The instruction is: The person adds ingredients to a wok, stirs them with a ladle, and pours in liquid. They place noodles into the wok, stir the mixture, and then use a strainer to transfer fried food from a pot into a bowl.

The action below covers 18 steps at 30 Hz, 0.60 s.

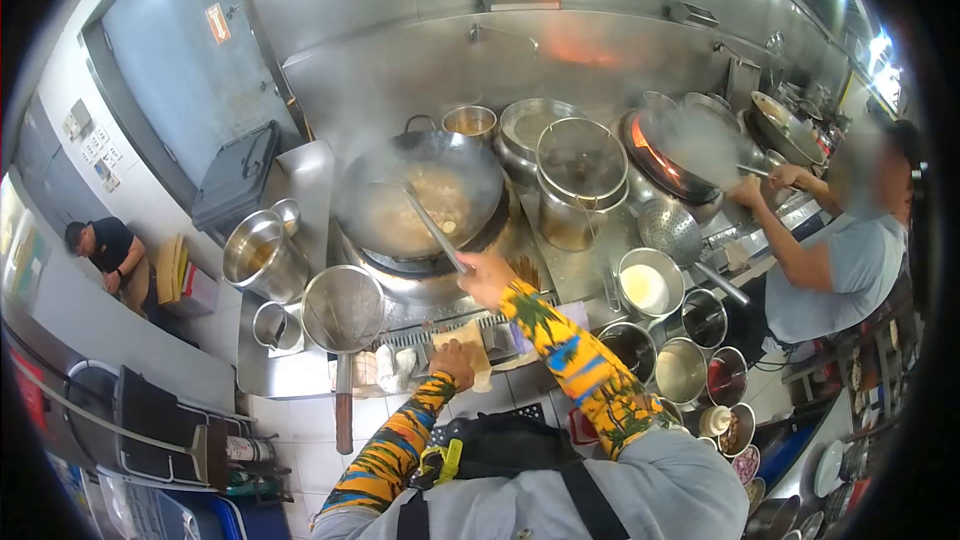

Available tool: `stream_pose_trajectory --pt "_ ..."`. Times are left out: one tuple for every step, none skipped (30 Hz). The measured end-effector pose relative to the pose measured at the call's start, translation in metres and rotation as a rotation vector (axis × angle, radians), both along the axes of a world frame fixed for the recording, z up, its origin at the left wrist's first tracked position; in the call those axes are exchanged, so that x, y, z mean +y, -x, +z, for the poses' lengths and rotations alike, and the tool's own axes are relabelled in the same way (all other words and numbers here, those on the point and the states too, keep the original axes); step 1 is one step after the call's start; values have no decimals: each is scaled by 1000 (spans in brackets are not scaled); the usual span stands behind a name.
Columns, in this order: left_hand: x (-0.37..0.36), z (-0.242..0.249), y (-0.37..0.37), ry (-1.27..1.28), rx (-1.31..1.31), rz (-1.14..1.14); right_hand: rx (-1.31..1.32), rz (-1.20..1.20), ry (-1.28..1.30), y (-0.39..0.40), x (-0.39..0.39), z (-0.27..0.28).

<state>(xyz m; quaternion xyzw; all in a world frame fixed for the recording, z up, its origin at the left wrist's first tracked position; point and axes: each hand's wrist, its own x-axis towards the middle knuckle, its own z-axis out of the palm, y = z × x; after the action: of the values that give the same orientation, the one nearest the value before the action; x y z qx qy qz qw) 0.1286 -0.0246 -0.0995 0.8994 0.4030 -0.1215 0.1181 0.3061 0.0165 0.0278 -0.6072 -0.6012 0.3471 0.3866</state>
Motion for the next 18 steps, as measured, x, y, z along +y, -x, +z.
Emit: stream_pose_trajectory --pt "-1 -1 2 13 3 14 59 16 -17 -4 -14 -11" --pt "0 0 1 23 -1 26 9 28 -41 -11 -25 -11" --pt "1 0 -1 35 -6 38 -43 42 -60 -18 -38 -6" --pt "4 -5 0 65 -52 53 -94 57 -72 -20 -51 1" --pt "8 3 0 100 11 -2 -86 -1 73 -16 -63 30" --pt "7 8 2 130 -24 3 -120 -36 54 -15 -68 30" --pt "12 13 5 151 -60 11 -154 -66 26 -14 -71 29" --pt "21 8 9 184 -118 -14 -109 -89 12 -10 -74 27" --pt "30 -1 12 220 -172 -39 -60 -113 2 -6 -80 22" --pt "37 -10 15 254 -224 -65 -10 -137 -8 -4 -81 20" --pt "39 -6 17 261 -392 -47 -1 -145 29 -4 -78 19" --pt "41 -1 18 267 -555 -30 11 -155 67 -5 -76 15" --pt "46 5 18 267 -717 -12 26 -164 102 -4 -71 12" --pt "52 16 15 326 -832 91 58 -173 81 0 -68 3" --pt "58 36 15 384 -982 102 245 -163 26 11 -61 8" --pt "62 60 15 442 -1132 118 432 -147 -21 26 -59 18" --pt "64 86 12 758 -1370 129 626 -136 -57 41 -63 28" --pt "68 108 14 1086 -1592 137 805 -63 13 53 -65 53"
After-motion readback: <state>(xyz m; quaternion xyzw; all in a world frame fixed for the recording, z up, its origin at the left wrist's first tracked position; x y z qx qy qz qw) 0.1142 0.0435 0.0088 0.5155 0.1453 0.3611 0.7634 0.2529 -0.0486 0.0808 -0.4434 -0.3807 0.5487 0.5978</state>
